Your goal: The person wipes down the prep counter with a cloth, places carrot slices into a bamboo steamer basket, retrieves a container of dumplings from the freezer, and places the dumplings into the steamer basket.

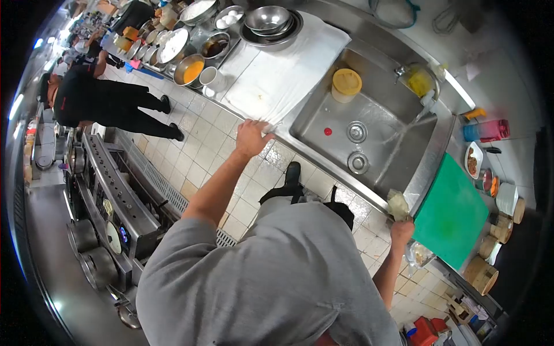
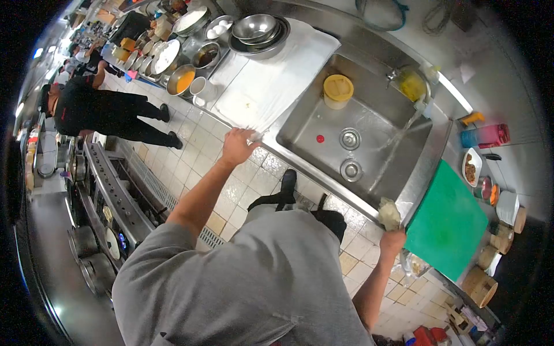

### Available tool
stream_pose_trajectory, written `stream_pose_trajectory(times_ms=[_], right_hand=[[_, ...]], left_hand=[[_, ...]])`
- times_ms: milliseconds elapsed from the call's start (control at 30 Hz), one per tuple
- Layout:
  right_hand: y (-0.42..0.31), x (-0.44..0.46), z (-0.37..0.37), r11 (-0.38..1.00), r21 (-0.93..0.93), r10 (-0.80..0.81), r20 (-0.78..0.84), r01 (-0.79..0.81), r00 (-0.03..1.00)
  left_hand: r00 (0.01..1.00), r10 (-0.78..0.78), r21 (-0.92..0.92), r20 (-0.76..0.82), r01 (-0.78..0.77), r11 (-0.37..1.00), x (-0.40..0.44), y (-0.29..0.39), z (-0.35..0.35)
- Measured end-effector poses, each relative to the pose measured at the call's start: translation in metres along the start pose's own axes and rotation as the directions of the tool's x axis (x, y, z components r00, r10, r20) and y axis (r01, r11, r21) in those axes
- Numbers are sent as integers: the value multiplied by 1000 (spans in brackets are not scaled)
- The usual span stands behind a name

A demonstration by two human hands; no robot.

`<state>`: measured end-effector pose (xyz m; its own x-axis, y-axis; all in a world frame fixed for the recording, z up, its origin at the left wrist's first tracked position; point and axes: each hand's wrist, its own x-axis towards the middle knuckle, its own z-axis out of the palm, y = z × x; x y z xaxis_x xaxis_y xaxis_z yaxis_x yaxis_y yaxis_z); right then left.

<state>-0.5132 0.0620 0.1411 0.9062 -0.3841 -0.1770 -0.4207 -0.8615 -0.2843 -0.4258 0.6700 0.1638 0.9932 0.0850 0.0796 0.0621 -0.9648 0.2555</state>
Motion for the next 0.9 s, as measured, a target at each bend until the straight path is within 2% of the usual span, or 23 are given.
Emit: stream_pose_trajectory(times_ms=[67, 133, 167, 200, 233, 267, 300, 367, 433, 467, 500, 533, 567, 600, 633, 667, 733, 767, 800, 833, 867, 900], right_hand=[[-49, -16, -19, 999, 17, -44, -39, 45, 998], [-94, -22, -32, 967, -235, 125, 84, -102, 989], [-58, -4, 4, 935, -353, 47, -1, -44, 999], [-40, 15, 23, 932, -359, 46, -1, -44, 999], [-26, 34, 38, 906, -422, -61, -60, 30, 996], [-18, 53, 44, 870, -483, -174, -108, 102, 979], [-21, 78, 47, 858, -510, -153, -136, 63, 979], [-23, 127, 50, 840, -495, -411, -307, 225, 859], [-41, 203, 48, 849, -517, -232, -182, 108, 956], [-53, 232, 44, 811, -537, -395, -211, 232, 894], [-61, 263, 37, 754, -570, -536, -246, 327, 808], [-76, 290, 29, 835, -470, -428, -226, 288, 875], [-94, 315, 21, 903, -363, -315, -201, 228, 928], [-102, 341, 25, 897, -307, -398, -251, 317, 882], [-125, 351, 10, 784, -381, -554, -73, 490, 829], [-136, 362, 31, 843, -234, -524, -157, 484, 837], [-205, 331, 0, 748, -442, -522, 70, 496, 850], [-207, 361, 19, 830, -288, -427, 223, 477, 876], [-203, 388, 53, 897, -135, -343, 387, 420, 856], [-191, 396, 79, 934, 10, -345, 280, 356, 896], [-186, 403, 96, 939, 165, -329, 169, 303, 929], [-182, 406, 99, 935, 182, -346, 273, 305, 898]], left_hand=[[979, -50, 19, 197, 47, 999, 12, -12, 12], [971, -29, 2, 236, 29, 1000, 26, -15, 6], [987, -107, -261, 122, 136, 956, 35, -23, 7], [977, -212, -510, 30, 197, 837, 43, -31, 7], [964, -266, -594, 19, 225, 772, 50, -34, -6], [946, -315, -616, 70, 289, 732, 56, -36, -19], [946, -317, -624, 64, 286, 727, 59, -38, -26], [944, -326, -620, 50, 285, 730, 62, -38, -37], [952, -269, -558, 147, 304, 772, 64, -29, -45], [953, -266, -557, 145, 301, 774, 58, -30, -39], [970, -136, -462, 204, 218, 860, 49, -36, -24], [962, 7, -376, 273, 100, 921, 45, -33, -8], [932, 48, -342, 358, 83, 936, 37, -25, 2], [895, 81, -302, 438, 62, 951, 26, -12, 9], [887, 14, -232, 462, 105, 967, 19, 11, 4], [877, -60, -159, 477, 154, 975, 15, 32, -7], [928, -133, -246, 349, 228, 942, 12, 64, -15], [941, -135, -264, 311, 222, 939, 15, 78, -17], [950, -141, -281, 279, 221, 934, 16, 90, -16], [956, -145, -380, 255, 237, 894, 14, 97, -5], [941, -148, -516, 304, 293, 805, 21, 117, -11], [942, -104, -630, 318, 292, 719, 32, 133, -8]])
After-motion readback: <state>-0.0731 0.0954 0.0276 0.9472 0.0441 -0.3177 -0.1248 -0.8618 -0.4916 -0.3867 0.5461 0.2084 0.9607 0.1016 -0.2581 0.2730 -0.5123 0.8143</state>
